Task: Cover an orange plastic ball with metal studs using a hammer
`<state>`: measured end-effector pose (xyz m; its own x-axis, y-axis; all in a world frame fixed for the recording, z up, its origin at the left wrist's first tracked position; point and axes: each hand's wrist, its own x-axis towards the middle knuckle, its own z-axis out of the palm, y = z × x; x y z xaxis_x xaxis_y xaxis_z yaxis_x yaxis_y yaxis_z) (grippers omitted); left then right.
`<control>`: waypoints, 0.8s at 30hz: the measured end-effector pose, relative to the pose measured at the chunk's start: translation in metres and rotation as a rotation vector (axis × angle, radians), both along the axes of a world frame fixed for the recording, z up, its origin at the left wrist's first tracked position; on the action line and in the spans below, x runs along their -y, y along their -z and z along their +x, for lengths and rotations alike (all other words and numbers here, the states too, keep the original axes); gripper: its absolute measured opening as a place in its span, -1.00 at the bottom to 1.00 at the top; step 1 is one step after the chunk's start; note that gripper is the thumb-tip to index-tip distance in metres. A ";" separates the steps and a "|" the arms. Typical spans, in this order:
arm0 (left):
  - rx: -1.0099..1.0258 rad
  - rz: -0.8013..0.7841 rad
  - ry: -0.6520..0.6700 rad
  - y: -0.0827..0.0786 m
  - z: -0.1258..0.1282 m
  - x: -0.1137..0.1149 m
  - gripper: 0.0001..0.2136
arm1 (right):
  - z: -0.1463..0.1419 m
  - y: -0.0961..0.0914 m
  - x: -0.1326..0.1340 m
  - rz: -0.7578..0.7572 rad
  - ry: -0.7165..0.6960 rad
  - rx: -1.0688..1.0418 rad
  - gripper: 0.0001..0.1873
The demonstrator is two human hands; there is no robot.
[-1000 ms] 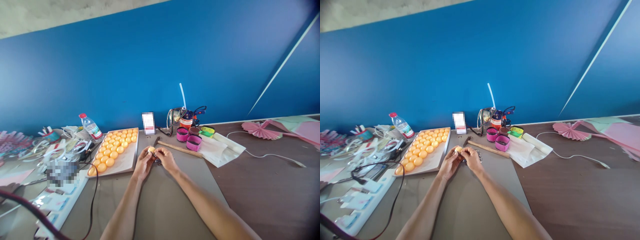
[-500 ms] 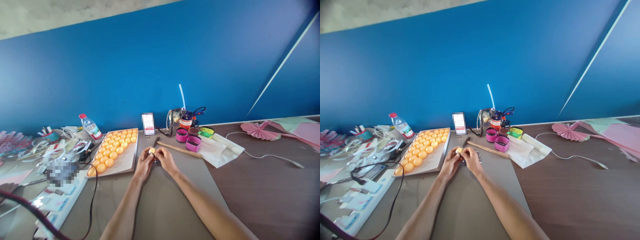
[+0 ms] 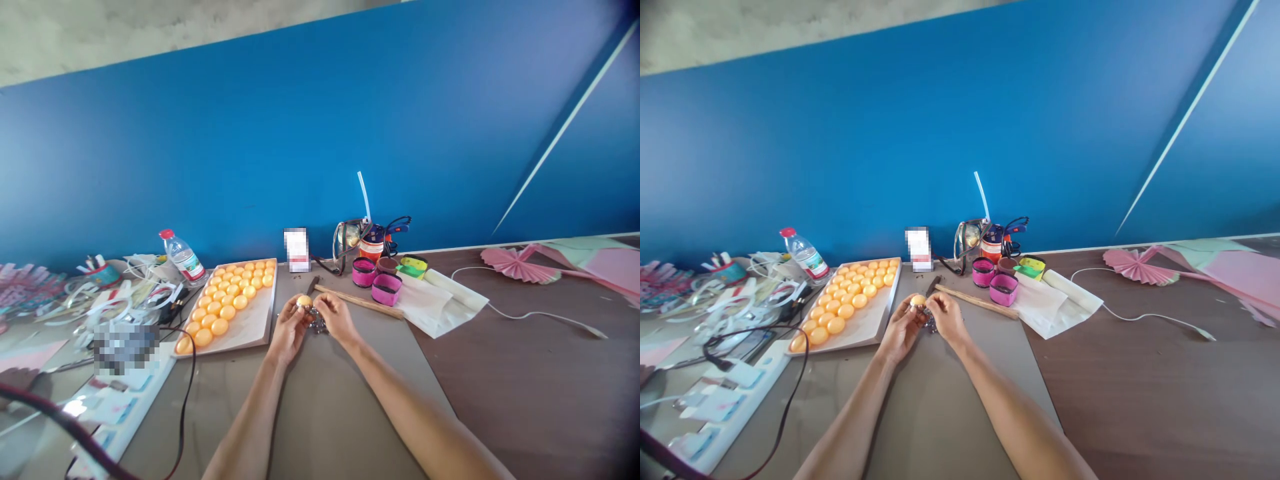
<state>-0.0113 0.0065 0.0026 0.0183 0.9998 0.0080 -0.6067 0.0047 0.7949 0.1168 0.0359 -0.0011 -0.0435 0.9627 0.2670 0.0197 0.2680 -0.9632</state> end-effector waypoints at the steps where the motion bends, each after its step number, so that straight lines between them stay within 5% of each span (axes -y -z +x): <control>1: 0.020 -0.005 -0.015 0.000 -0.002 -0.001 -0.69 | 0.004 0.001 -0.003 0.038 0.063 0.036 -0.80; 5: 0.084 -0.012 -0.097 0.001 -0.012 -0.004 -0.73 | 0.024 0.012 -0.013 0.109 0.462 0.525 -0.71; 10: 0.102 -0.028 -0.055 0.004 -0.014 -0.006 -0.78 | 0.039 0.023 -0.016 0.010 0.506 0.997 -0.60; 18: 0.128 -0.058 -0.059 0.006 -0.016 -0.006 -0.80 | 0.044 0.024 -0.017 -0.015 0.549 1.010 -0.63; 24: 0.152 -0.103 -0.102 0.009 -0.016 -0.009 -0.76 | 0.037 0.018 -0.015 0.207 0.611 0.890 -0.66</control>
<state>-0.0275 0.0153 -0.0060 -0.0764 0.9921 -0.0998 -0.7209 0.0142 0.6929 0.1543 0.0510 -0.0196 0.1682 0.8275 0.5356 0.8698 0.1311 -0.4757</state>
